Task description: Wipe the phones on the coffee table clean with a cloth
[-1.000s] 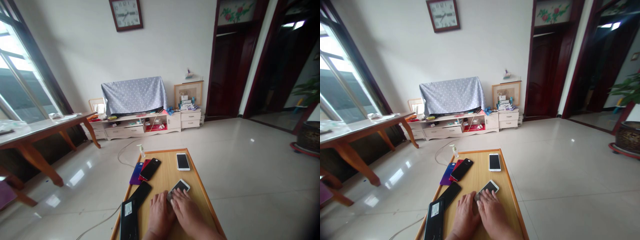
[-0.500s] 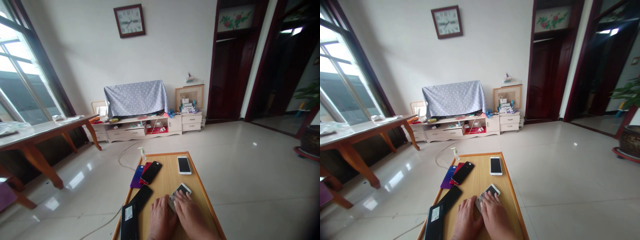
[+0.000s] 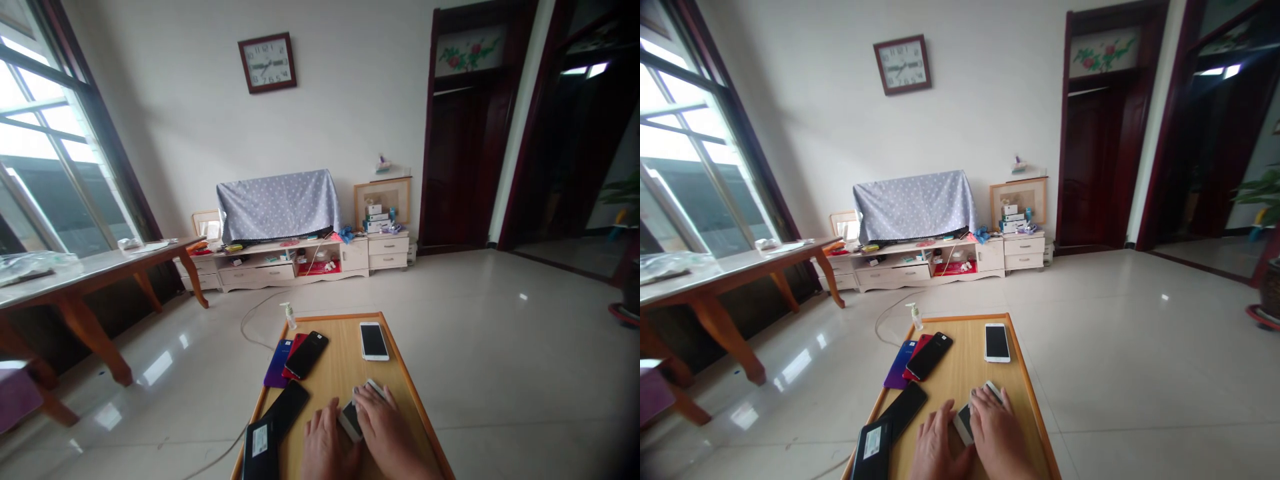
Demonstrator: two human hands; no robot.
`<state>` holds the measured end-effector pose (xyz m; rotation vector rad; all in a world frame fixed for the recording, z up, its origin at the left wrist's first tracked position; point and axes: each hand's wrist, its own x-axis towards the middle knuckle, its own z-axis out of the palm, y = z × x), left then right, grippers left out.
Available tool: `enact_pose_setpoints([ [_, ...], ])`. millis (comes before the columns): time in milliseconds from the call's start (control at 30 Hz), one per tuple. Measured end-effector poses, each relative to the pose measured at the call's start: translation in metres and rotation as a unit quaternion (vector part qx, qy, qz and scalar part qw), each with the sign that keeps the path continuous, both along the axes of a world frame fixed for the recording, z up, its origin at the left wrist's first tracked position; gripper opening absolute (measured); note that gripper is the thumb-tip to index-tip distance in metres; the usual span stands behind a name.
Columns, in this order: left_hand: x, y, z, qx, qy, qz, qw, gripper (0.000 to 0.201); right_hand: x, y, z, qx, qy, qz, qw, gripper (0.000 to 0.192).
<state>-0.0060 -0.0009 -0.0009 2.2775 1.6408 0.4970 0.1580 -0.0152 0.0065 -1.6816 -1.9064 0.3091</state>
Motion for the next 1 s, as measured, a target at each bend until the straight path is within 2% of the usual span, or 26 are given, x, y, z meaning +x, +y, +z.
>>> enact_pose_setpoints([
  [67, 0.000, 0.001, 0.001, -0.002, 0.000, 0.000, 1.000, 0.075, 0.000, 0.002, -0.002, -0.007, -0.009, -0.009, 1.000, 0.044],
  [200, -0.002, 0.004, -0.001, -0.023, 0.019, 0.001, 1.000, 0.068, -0.018, -0.002, -0.011, -0.032, -0.010, 0.092, 0.995, 0.047],
  [267, -0.002, 0.003, -0.001, -0.023, 0.021, 0.004, 0.999, 0.068, -0.018, -0.002, -0.012, -0.028, -0.007, 0.106, 0.994, 0.046],
  [367, 0.000, -0.001, 0.002, 0.002, 0.005, 0.009, 1.000, 0.070, 0.001, 0.002, -0.013, -0.001, -0.010, 0.019, 1.000, 0.045],
  [433, 0.002, -0.004, 0.006, 0.010, -0.007, 0.005, 1.000, 0.062, 0.016, 0.006, -0.019, 0.012, -0.023, -0.043, 0.999, 0.046],
  [533, 0.002, -0.004, 0.009, 0.000, -0.006, -0.006, 1.000, 0.046, 0.021, 0.006, -0.041, 0.019, -0.040, -0.057, 0.997, 0.047],
  [667, -0.001, 0.002, 0.005, -0.020, 0.009, -0.010, 1.000, 0.045, 0.004, -0.002, -0.079, 0.021, -0.024, 0.033, 0.999, 0.047],
  [733, -0.002, 0.003, 0.003, -0.030, 0.011, -0.016, 0.999, 0.045, 0.002, -0.005, -0.088, 0.017, -0.011, 0.073, 0.997, 0.046],
  [833, -0.002, 0.002, 0.001, -0.022, 0.005, -0.006, 1.000, 0.045, 0.015, -0.007, -0.080, 0.004, -0.020, 0.095, 0.995, 0.046],
  [933, -0.001, 0.001, 0.001, -0.016, 0.006, -0.001, 1.000, 0.052, 0.032, -0.006, -0.065, 0.005, -0.040, 0.048, 0.998, 0.047],
  [1000, -0.001, 0.002, -0.003, -0.021, 0.023, -0.004, 1.000, 0.055, 0.035, -0.004, -0.062, 0.011, -0.049, 0.017, 0.999, 0.047],
])
